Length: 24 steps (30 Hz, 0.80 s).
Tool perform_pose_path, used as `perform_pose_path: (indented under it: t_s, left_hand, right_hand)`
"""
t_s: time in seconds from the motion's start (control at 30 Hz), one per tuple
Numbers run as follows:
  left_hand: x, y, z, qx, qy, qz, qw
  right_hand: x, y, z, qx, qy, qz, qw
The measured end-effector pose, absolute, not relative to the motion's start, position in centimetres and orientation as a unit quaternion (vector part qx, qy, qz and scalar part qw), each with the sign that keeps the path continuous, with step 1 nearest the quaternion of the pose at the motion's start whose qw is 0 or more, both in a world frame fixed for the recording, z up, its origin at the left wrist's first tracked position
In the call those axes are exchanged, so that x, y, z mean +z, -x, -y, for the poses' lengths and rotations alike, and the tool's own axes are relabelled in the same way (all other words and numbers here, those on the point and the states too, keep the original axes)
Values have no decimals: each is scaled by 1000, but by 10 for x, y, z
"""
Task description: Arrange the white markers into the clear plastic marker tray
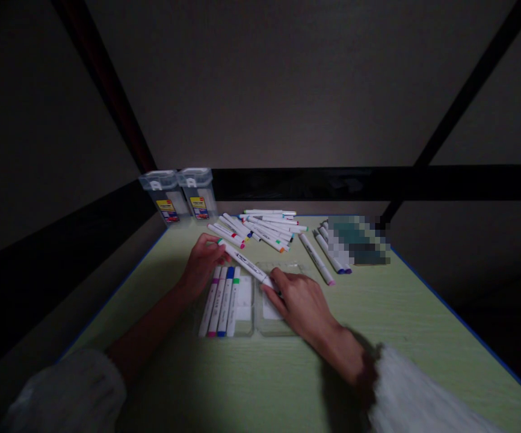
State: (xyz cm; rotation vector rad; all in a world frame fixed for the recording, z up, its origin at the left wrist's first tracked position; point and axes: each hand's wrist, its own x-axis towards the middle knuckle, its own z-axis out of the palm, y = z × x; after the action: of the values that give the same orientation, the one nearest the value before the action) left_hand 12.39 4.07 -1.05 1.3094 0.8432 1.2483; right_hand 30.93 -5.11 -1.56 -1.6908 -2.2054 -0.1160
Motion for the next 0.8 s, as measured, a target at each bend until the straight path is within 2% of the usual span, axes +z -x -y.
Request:
perform_pose_path:
  t_s: [0.23,0.47,0.67,0.8]
  left_hand:
    - [-12,-126,-40,518,-578,-324,541]
    - [-5,-127,-36,520,-574,-327,541]
    - [-6,-122,-41,532,-550,-370,526]
    - [-7,-122,-42,526,-539,-403,520]
  right_hand:
    - [-7,-310,52,-55,573,805,140]
    - [-3,-311,54,-82,551,818,145]
    - [-7,-323,46,-90,618,765,156]
    - [-5,-335,39,-105,692,702,133]
